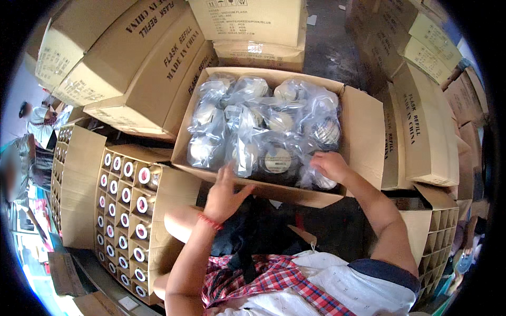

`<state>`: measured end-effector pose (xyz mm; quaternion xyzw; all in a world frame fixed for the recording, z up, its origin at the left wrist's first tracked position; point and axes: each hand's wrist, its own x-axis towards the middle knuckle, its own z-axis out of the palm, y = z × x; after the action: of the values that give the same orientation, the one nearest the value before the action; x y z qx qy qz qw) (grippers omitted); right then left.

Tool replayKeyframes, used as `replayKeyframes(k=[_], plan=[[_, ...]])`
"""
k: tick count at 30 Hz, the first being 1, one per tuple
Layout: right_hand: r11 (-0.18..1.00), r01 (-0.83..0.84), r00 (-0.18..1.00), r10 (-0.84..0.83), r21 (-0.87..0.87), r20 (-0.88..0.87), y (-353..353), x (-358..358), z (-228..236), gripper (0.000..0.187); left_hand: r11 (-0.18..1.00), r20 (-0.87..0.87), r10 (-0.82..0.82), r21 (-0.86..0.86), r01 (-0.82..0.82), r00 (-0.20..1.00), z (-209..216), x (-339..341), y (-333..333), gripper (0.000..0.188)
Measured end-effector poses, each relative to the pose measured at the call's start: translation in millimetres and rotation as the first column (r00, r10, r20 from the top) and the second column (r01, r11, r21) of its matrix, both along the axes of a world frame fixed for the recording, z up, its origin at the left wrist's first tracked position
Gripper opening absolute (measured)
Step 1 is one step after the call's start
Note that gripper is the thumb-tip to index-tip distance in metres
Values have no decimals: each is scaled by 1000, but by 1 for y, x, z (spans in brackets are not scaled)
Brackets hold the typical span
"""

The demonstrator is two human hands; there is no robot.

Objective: The person sits on the floor and assembles small containers by placing white rings into a cardboard tray, then picks up a beige container, inserts a gray lid, and secures it. The person repeats the process with another container.

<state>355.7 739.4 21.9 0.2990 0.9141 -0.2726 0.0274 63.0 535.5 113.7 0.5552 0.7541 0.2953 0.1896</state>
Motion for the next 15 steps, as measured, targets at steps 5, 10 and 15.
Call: replayKeyframes(k=[5, 10, 15], plan=[[635, 352, 891, -2, 687, -454, 53, -45, 54, 17, 976, -239, 140, -130, -174, 961, -85, 3, 65, 49], [941, 266, 924, -186, 211, -335, 146, -12, -39, 20, 1000, -23, -27, 1, 27, 999, -87, -34, 63, 12], [953, 165, 893, -254, -254, -371, 92, -98, 32, 71, 974, -177, 138, -152, -165, 975, -60, -17, 72, 55]])
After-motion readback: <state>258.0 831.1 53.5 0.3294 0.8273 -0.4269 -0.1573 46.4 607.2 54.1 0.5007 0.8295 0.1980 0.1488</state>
